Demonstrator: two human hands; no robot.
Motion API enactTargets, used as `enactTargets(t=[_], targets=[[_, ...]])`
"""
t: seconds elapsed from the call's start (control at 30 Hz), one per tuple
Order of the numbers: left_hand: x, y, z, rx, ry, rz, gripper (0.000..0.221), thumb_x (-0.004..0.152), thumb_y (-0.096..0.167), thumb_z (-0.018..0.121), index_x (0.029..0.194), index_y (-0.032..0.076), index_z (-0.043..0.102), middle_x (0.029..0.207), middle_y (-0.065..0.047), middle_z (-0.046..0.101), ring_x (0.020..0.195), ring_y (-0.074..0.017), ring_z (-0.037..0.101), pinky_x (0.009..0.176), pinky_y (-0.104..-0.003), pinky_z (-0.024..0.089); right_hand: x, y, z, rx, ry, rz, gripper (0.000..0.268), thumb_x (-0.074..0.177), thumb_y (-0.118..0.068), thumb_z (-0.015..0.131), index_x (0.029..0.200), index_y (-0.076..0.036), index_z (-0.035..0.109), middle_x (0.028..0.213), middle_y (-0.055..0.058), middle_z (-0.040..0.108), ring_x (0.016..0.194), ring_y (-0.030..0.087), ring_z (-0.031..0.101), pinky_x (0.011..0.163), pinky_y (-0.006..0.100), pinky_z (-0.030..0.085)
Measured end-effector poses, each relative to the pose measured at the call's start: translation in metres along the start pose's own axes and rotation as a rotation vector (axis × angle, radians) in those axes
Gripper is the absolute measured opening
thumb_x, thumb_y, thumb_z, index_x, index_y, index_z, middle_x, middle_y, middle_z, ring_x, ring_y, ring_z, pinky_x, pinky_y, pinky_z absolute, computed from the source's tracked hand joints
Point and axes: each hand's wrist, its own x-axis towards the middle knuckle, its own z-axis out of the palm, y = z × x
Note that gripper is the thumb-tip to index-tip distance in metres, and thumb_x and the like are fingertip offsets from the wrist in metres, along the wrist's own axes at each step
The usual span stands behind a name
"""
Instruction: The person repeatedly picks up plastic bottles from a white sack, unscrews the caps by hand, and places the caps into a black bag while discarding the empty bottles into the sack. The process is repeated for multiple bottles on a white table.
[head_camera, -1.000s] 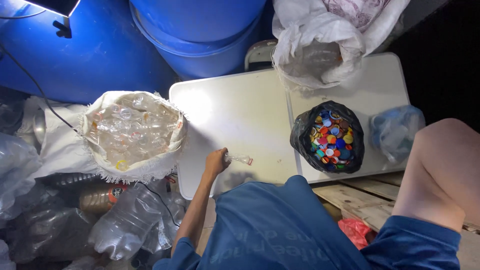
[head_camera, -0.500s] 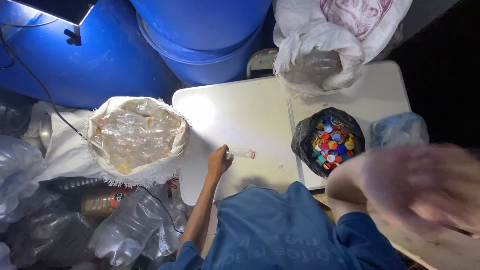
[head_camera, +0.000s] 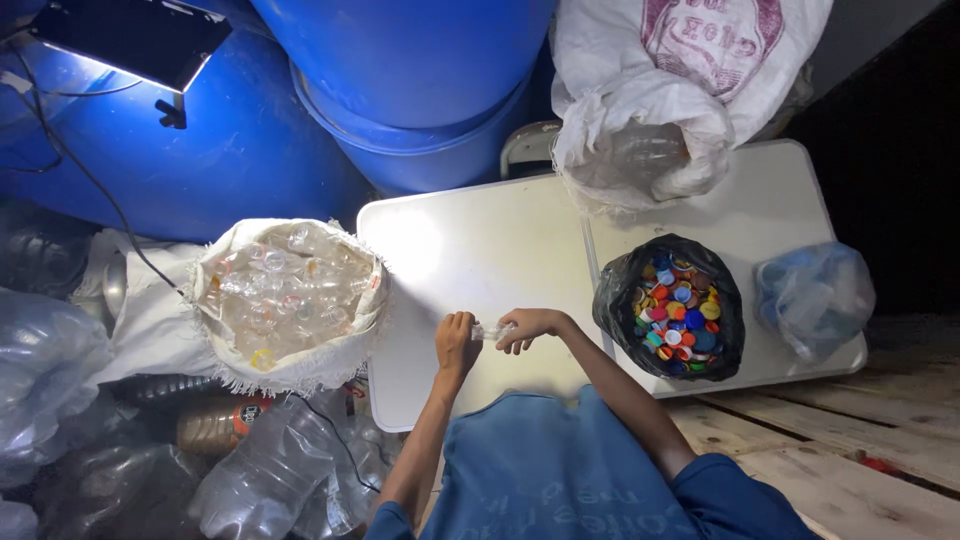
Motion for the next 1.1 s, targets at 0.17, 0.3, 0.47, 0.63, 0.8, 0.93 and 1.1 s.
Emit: enactTargets(t=[0.17,0.3,0.47,0.63,0.8,0.93,1.1], targets=[[-0.002,-0.007,-0.005,-0.053,0.124,0.159,0.018,0.070,0.003,0.070,0.083,0.011,0.060,0.080,-0.005,0.063,0.078,-0.0273,0.063,0.067,-0.043,0.049,0.021,0.031,0.016,0.989,-0.375,0.084,0.045,0.092,-0.037,0.067,0.112,0.002,0.063,0.089,0.014,0.075,0.069,0.017,0.070,0.061,0.033,0.062],[-0.003,-0.034,-0.001,-0.148,-0.125,0.147,0.015,0.075,0.010,0.075,0.081,0.009,0.062,0.076,-0.008,0.066,0.070,-0.0308,0.068,0.059,-0.045,0.053,0.035,0.044,0.032,1.355,-0.800,0.024,0.029,0.100,-0.016,0.069,0.119,0.005,0.066,0.070,-0.003,0.058,0.051,0.002,0.048,0.041,0.016,0.041],[0.011,-0.045,-0.003,-0.112,-0.613,-0.047,0.022,0.069,0.015,0.076,0.089,0.008,0.070,0.075,-0.019,0.070,0.073,-0.0422,0.069,0.066,-0.050,0.055,0.015,-0.013,0.021,0.671,-0.374,0.056,0.014,0.088,-0.013,0.073,0.090,-0.002,0.064,0.063,0.001,0.058,0.048,0.006,0.046,0.039,0.023,0.034],[0.020,-0.045,0.015,-0.159,-0.889,-0.114,0.014,0.068,0.011,0.067,0.078,0.002,0.072,0.076,-0.026,0.069,0.072,-0.0440,0.067,0.069,-0.050,0.056,0.024,0.005,0.037,-0.113,0.015,-0.162,0.030,0.071,-0.018,0.076,0.095,-0.002,0.066,0.069,0.013,0.068,0.058,0.024,0.065,0.052,0.040,0.050],[0.020,-0.058,0.057,-0.336,-1.145,-0.329,0.011,0.072,0.012,0.073,0.073,0.001,0.071,0.066,-0.018,0.067,0.058,-0.0275,0.065,0.057,-0.041,0.052,0.037,0.037,0.053,-0.477,0.250,-0.219,0.044,0.072,-0.017,0.074,0.113,-0.007,0.063,0.073,0.017,0.070,0.069,0.037,0.068,0.060,0.049,0.052],[0.008,-0.082,0.097,-1.145,-1.537,-0.706,0.018,0.083,0.008,0.071,0.076,0.010,0.055,0.057,0.000,0.050,0.046,-0.0100,0.047,0.041,-0.028,0.038,0.039,0.053,0.053,-0.714,0.469,-0.410,0.028,0.092,-0.022,0.070,0.116,-0.009,0.062,0.079,0.009,0.071,0.067,0.033,0.070,0.056,0.048,0.054],[0.004,-0.091,0.097,-1.255,-1.754,-0.796,0.020,0.088,0.001,0.068,0.087,0.011,0.050,0.064,0.003,0.047,0.050,-0.0083,0.044,0.044,-0.024,0.037,0.014,0.020,0.049,-0.808,0.600,-0.600,0.049,0.087,-0.022,0.070,0.134,-0.011,0.061,0.070,0.008,0.067,0.055,0.026,0.068,0.048,0.040,0.054]])
